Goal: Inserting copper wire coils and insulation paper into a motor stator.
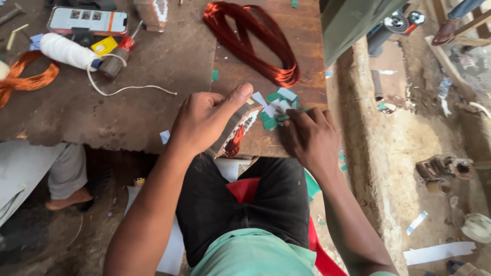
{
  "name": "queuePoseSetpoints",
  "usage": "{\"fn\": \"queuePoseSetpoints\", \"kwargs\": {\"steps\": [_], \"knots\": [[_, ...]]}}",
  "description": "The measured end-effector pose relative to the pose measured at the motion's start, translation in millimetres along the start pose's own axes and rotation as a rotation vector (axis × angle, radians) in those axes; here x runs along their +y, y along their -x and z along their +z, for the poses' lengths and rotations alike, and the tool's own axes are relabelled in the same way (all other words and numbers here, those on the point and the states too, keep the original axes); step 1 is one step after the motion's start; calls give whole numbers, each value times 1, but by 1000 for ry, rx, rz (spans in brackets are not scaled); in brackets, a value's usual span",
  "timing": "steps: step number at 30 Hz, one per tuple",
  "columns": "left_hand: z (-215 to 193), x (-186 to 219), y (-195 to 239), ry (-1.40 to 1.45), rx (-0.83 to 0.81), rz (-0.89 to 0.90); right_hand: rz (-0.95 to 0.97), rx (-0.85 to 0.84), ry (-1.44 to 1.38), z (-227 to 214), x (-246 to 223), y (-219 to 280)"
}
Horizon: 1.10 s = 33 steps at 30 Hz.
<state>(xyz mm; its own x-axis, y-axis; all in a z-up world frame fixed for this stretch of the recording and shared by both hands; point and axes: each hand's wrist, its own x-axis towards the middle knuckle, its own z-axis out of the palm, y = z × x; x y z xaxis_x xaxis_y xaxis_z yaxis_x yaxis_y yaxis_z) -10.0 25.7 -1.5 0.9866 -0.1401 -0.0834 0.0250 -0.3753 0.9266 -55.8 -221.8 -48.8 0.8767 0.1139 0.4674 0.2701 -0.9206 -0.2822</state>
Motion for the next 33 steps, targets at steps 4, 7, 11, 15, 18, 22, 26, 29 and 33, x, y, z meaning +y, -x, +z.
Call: {"fn": "queuePoseSetpoints", "kwargs": {"steps": [4, 7, 11, 15, 18, 22, 26, 29, 33], "knots": [[2, -11, -6, 195, -108, 19, -84, -29, 21, 2, 14, -25], [9, -34, -11, 416, -199, 65, -99, -38, 40, 12, 33, -58], [15, -41, -13, 590, -187, 86, -153, -167, 55, 29, 57, -114], [7, -43, -5, 561, -137, 30, -232, -334, 85, 41, 70, -136], [2, -35, 0, 559, -117, -6, -289, -312, 81, 33, 65, -144], [5, -38, 1, 569, -89, 9, -282, -232, -53, 29, 76, -163], [4, -40, 9, 230, 106, 42, -124, -180, -914, 3, 102, -170], [-3, -36, 30, 95, 383, 297, -63, -115, -1339, -63, 87, -142], [-10, -1, 72, -72, 641, 801, 115, -71, -1428, -151, 41, -88]]}}
